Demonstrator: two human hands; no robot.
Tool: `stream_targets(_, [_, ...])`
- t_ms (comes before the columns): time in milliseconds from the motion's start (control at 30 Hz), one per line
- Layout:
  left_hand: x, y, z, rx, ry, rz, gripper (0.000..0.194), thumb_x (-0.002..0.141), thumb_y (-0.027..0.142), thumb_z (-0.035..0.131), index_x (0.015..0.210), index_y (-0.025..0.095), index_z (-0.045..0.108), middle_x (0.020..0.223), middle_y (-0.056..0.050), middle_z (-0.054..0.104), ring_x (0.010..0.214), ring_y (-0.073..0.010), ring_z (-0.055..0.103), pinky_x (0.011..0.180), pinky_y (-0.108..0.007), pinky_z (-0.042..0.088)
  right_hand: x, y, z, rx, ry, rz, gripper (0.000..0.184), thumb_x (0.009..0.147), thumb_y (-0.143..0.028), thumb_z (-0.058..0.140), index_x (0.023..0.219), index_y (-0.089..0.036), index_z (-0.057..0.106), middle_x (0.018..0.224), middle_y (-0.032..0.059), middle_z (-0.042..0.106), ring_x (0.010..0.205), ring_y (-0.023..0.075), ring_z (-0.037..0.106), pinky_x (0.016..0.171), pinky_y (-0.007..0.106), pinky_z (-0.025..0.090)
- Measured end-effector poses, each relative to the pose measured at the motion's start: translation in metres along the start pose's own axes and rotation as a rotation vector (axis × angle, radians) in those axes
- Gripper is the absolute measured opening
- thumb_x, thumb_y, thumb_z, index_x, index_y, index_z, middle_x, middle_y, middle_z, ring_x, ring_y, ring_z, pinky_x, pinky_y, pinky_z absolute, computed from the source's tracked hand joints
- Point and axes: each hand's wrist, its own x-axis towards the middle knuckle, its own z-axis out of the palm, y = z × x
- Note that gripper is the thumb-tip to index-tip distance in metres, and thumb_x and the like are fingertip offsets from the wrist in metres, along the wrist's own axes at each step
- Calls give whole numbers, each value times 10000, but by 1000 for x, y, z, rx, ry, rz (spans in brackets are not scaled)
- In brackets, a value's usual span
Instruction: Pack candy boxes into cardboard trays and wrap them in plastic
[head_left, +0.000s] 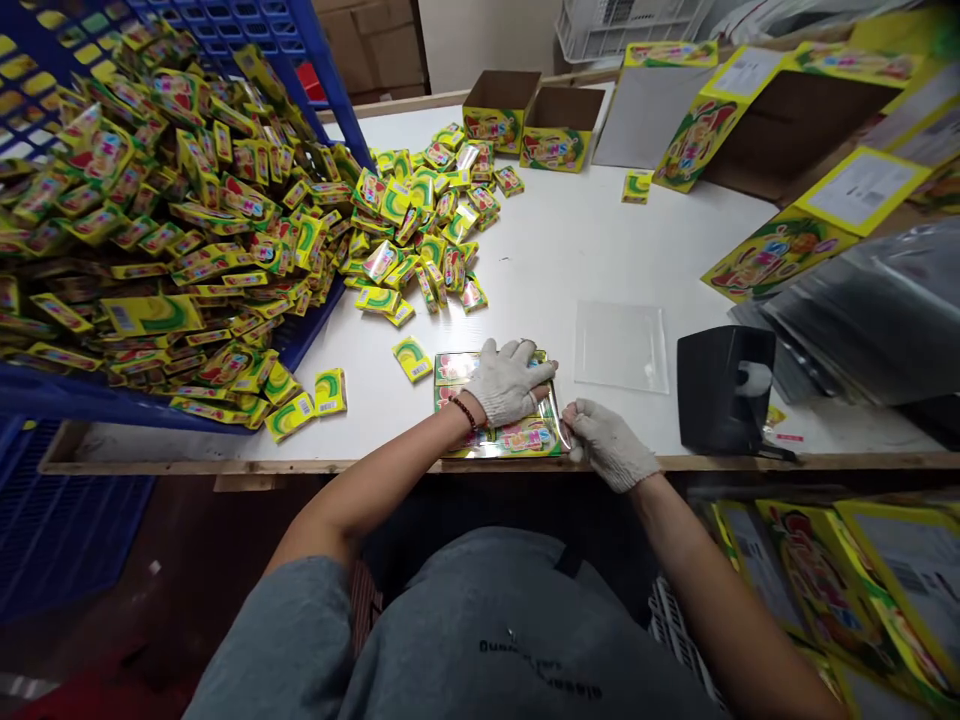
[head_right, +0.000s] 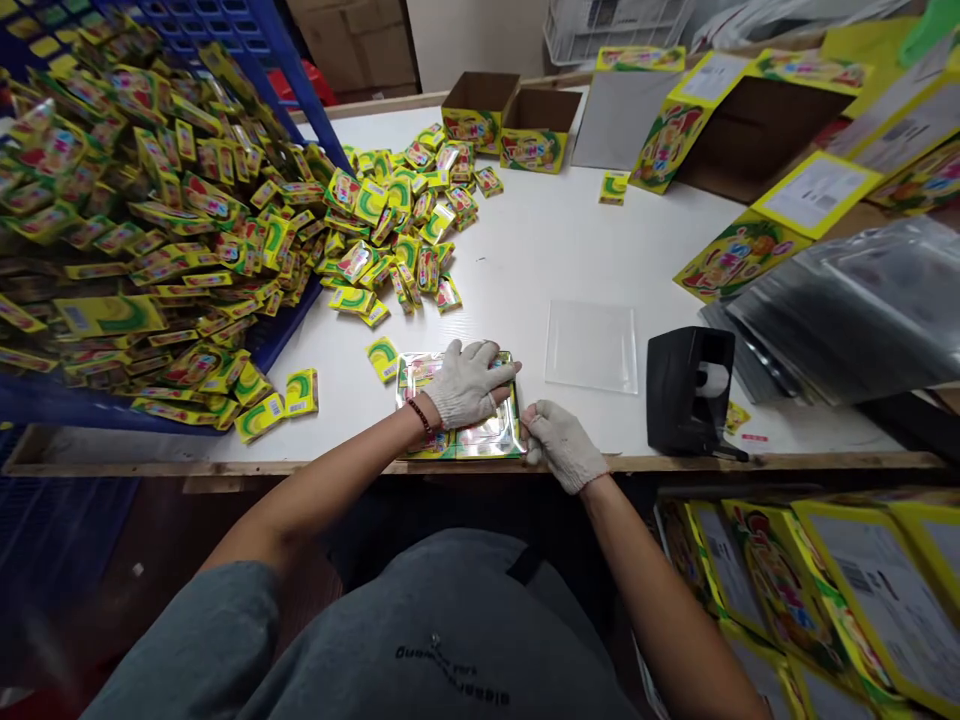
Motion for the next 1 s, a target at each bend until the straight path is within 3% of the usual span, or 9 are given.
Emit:
stream_targets(200, [-10,2,1,33,10,-25,548,1116,507,506,1617,313,616,1529,-196,605,1382,-408,565,1106,-631,423,-26,3,7,66,59,11,679,591,-525,994,1001,-261,521,674,-91,639,501,100,565,474,224,454])
stream_targets(533, [-5,15,-10,5,-62,-23,592,1078,580,545,1593,298,620,1658,-186,532,1488,-433,485,1192,-695,355,-37,20,3,129,95,76,600,601,-498,996,942,-250,569,685,-44,698,554,102,630,539,224,554])
stream_targets(700, [-3,14,-9,-12,-63,-39,658,982,653,668,1533,293,663,1562,-191,569,1432,-447,512,1190,-703,351,-42,44,19,217,108,106,629,538,-521,1035,889,-243,593,742,-34,676,730,142,727,692,263,659])
stream_targets(800, [-3,12,-4,-14,-40,-13,718,946,714,703,1534,303,667,1582,-202,552,1478,-473,479,1228,-763,293,-50,54,23,105,83,133,600,548,-604,989,843,-238,616,748,-11,675,709,165,721,679,310,657])
stream_targets(900, [-3,8,-2,-18,-38,-8,742,923,739,731,1525,308,680,1598,-218,541,1499,-491,470,1231,-791,288,-61,49,-15,-161,136,30,501,743,-699,818,849,-233,670,775,30,717,676,178,692,695,357,632])
stream_targets(967, [-2,6,-2,-8,-39,-10,744,925,746,730,1522,305,685,1607,-234,533,1506,-501,467,1225,-802,288,-70,38,-68,-382,398,-112,494,857,-735,668,861,-241,677,773,59,732,688,211,677,738,400,609])
stream_targets(1000, [-1,5,-2,0,-40,-7,745,930,747,726,1525,301,685,1607,-242,531,1507,-505,467,1223,-803,288,-75,33,-99,-499,632,-190,504,889,-745,600,883,-247,672,786,79,737,732,242,682,764,424,594])
